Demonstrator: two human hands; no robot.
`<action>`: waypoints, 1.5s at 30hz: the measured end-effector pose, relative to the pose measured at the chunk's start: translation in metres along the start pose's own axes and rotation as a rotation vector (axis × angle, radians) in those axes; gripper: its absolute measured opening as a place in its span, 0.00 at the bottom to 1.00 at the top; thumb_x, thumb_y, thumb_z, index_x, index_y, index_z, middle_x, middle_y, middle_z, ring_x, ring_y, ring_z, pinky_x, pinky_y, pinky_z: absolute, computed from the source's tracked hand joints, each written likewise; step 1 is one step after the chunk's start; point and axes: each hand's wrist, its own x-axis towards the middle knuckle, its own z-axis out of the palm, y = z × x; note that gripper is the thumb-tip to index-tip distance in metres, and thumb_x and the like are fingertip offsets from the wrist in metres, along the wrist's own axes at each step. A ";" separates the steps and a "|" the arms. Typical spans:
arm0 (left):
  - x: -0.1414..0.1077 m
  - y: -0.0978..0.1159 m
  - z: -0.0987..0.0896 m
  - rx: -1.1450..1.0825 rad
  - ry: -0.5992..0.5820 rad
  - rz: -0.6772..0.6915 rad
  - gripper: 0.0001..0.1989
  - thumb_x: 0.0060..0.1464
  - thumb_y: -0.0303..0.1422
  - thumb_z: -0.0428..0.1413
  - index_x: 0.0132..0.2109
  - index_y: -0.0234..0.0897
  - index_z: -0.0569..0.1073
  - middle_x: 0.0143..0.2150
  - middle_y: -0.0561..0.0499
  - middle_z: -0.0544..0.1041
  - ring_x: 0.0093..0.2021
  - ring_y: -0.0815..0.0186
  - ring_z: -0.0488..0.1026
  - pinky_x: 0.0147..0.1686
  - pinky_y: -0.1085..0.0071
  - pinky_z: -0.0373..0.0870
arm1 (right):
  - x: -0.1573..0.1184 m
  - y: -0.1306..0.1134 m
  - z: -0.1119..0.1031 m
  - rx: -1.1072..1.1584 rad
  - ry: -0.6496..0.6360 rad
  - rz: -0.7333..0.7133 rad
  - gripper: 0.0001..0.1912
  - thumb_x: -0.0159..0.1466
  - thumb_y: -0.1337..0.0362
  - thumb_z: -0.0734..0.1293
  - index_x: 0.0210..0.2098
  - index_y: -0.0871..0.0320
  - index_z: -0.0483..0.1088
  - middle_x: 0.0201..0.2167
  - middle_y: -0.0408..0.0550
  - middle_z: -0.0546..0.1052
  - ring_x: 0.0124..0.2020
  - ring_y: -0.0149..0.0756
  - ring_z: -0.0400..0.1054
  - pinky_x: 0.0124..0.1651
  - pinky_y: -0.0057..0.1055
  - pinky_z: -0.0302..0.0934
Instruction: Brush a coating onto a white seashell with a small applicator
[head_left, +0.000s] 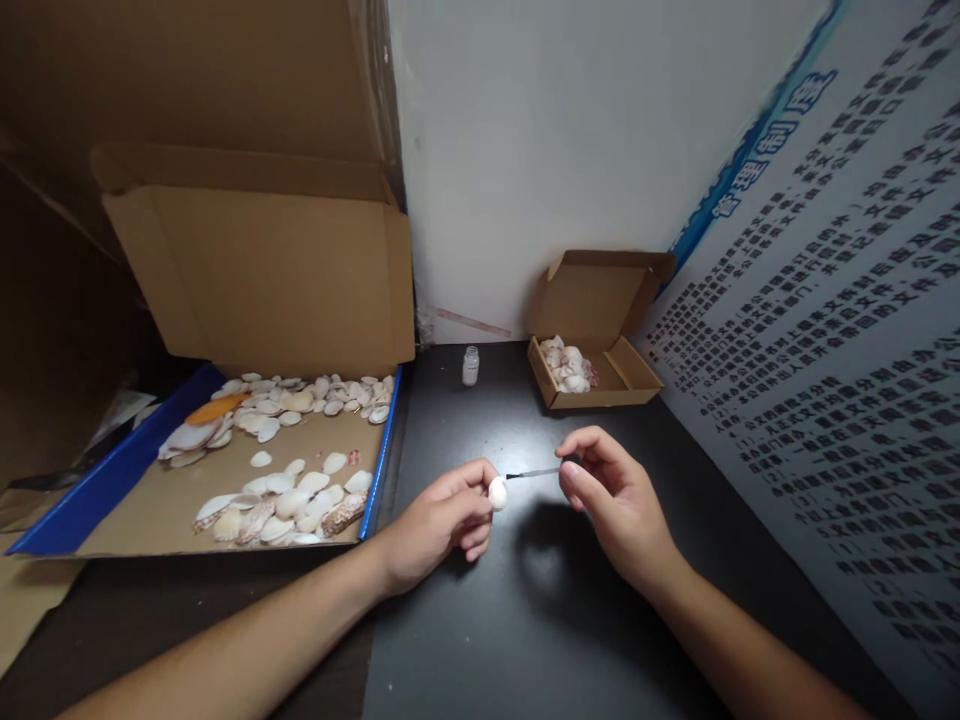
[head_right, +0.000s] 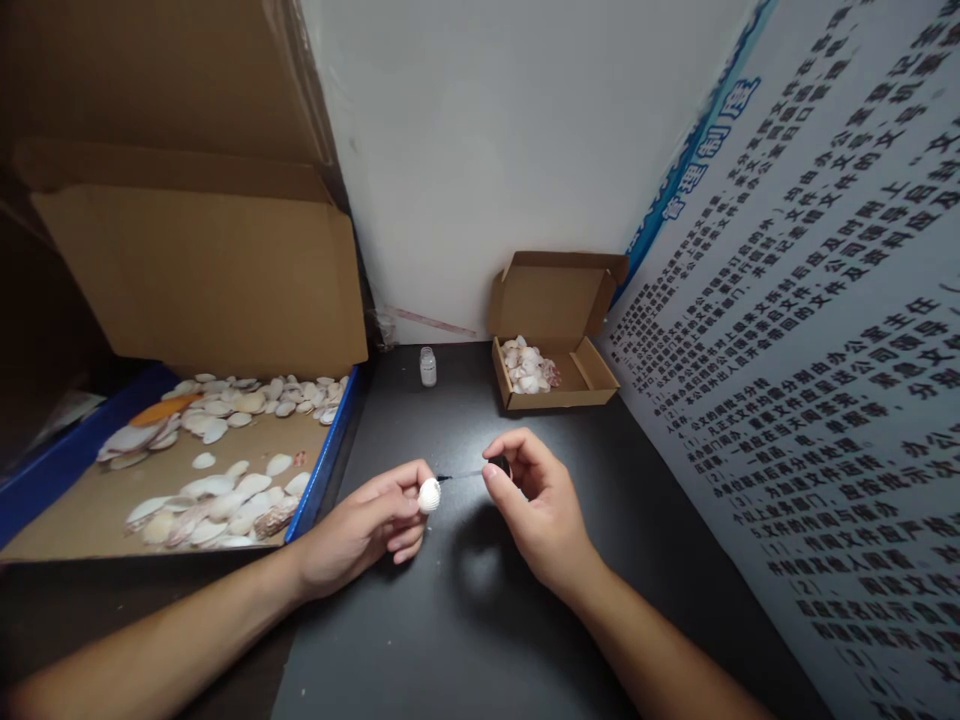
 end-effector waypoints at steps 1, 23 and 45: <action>0.000 0.000 0.000 0.007 0.001 0.000 0.08 0.52 0.33 0.55 0.33 0.37 0.61 0.23 0.60 0.56 0.19 0.77 0.53 0.22 0.77 0.56 | -0.001 0.000 0.000 0.016 -0.021 -0.009 0.04 0.64 0.62 0.64 0.36 0.57 0.65 0.22 0.38 0.61 0.21 0.28 0.54 0.24 0.27 0.50; -0.001 -0.006 -0.004 0.172 -0.031 0.011 0.11 0.57 0.38 0.55 0.35 0.38 0.61 0.21 0.61 0.58 0.19 0.76 0.54 0.23 0.77 0.55 | -0.001 -0.001 0.000 0.001 -0.058 0.002 0.04 0.63 0.63 0.64 0.35 0.57 0.66 0.23 0.39 0.62 0.21 0.28 0.55 0.24 0.26 0.51; -0.001 -0.004 0.000 0.142 -0.014 0.026 0.13 0.56 0.40 0.56 0.36 0.38 0.60 0.21 0.62 0.56 0.20 0.76 0.53 0.22 0.77 0.57 | -0.002 -0.002 0.001 0.007 -0.072 0.003 0.04 0.62 0.63 0.65 0.35 0.57 0.67 0.24 0.39 0.63 0.21 0.28 0.55 0.24 0.26 0.50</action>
